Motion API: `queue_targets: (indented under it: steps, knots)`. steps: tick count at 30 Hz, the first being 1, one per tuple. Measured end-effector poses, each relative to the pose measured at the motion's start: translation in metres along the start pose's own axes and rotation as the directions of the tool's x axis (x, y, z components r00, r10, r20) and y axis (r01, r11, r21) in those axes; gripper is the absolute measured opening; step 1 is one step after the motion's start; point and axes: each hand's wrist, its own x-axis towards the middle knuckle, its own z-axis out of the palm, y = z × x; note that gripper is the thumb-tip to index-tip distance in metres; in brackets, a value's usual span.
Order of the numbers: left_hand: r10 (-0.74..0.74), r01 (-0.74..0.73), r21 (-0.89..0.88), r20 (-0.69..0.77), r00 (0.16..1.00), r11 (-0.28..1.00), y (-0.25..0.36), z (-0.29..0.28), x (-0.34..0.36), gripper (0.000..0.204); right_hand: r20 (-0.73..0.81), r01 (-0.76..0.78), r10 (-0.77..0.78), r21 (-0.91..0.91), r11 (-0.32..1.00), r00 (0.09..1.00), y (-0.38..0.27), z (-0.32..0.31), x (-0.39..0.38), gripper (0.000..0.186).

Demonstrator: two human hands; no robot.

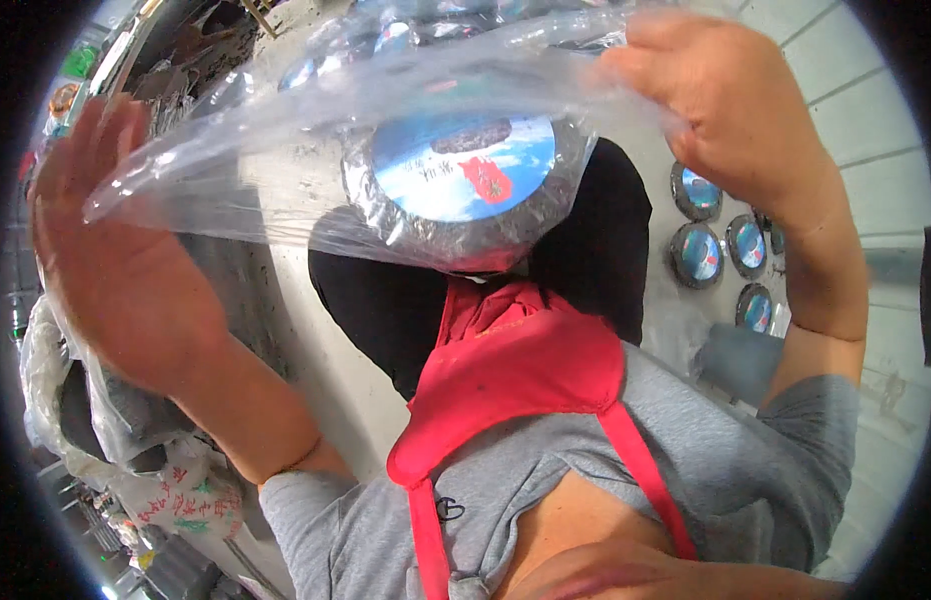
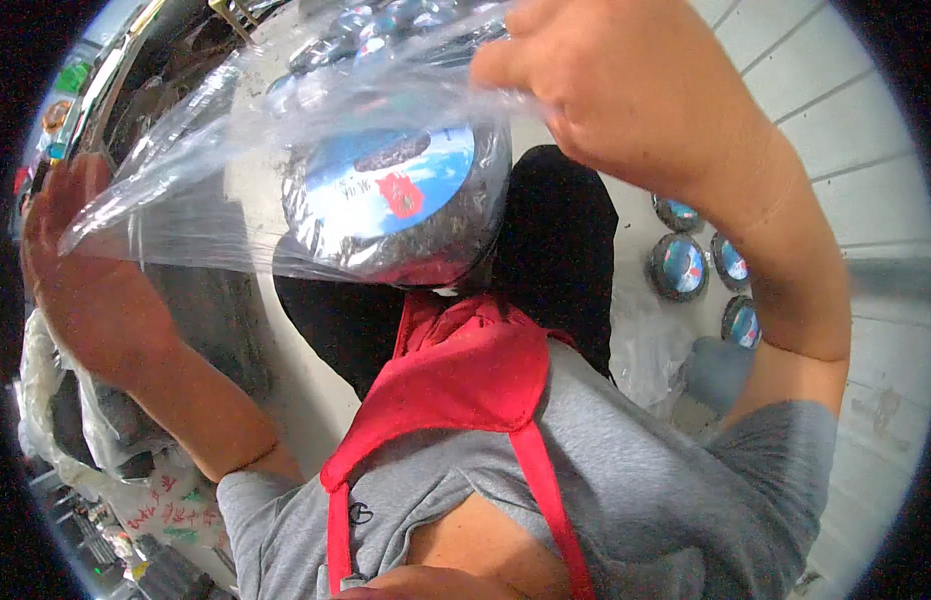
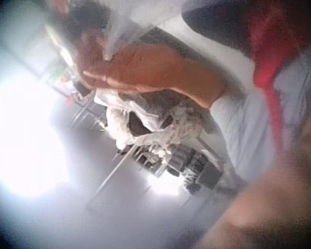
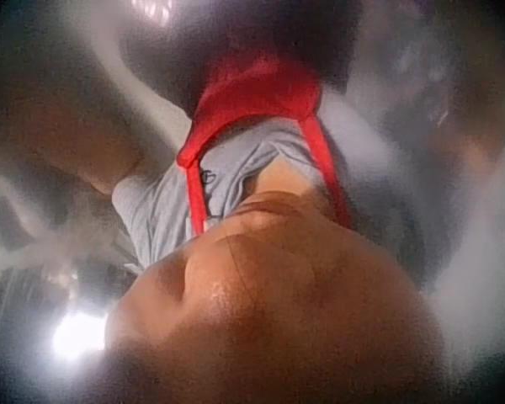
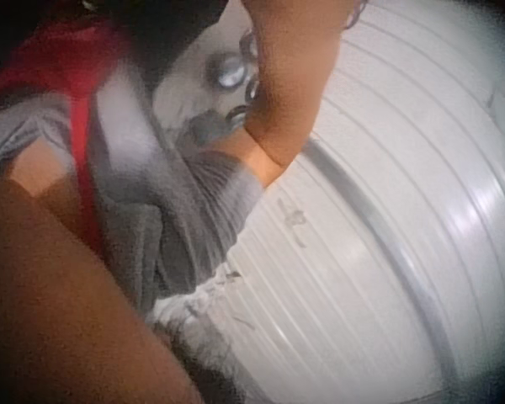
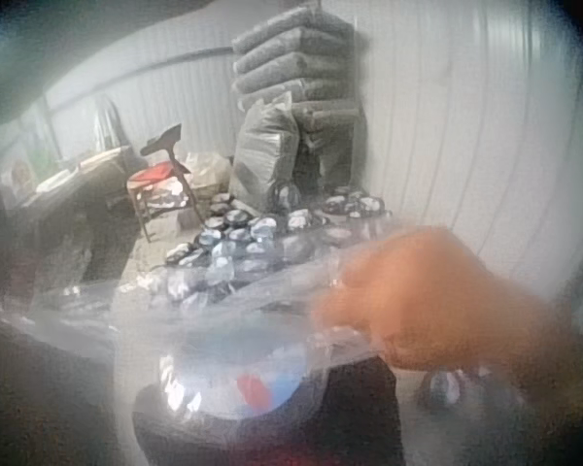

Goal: The person takes a plastic bag from a yellow sack, fits it inside a small grey container, and then places a stack of wrapped circular tea cakes into the bag before tying it closed.

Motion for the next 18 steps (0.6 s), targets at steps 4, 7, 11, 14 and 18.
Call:
queue_targets:
  steps: [4, 7, 11, 14, 18]
  knots:
    - [-0.103, -0.307, 0.673, 0.496, 0.862, 0.673, 0.009, 0.056, -0.018, 0.024, -0.385, 0.205, -0.171, 0.05, 0.977, 0.907, 0.013, 0.048, 0.003, 0.015]
    - [-0.362, -0.395, 0.666, 0.706, 0.609, 0.633, -0.024, 0.102, -0.025, 0.027, -0.632, 0.321, -0.187, 0.105, 0.941, 0.752, -0.001, 0.051, 0.002, 0.008]
    - [-0.677, -0.411, 0.815, 0.573, 0.462, 0.408, -0.044, 0.102, -0.016, 0.026, -0.604, 0.353, -0.277, 0.007, 0.936, 0.747, -0.002, 0.08, -0.012, 0.009]
    - [-0.704, -0.368, 0.833, 0.548, 0.451, 0.413, -0.031, 0.104, -0.001, 0.014, -0.573, 0.391, -0.299, 0.041, 0.92, 0.764, -0.002, 0.083, -0.025, 0.01]
    - [-0.591, -0.626, 0.743, 0.622, 0.514, 0.236, -0.046, 0.122, 0.007, 0.009, -0.549, 0.41, -0.296, 0.096, 0.907, 0.782, -0.003, 0.092, -0.033, 0.012]
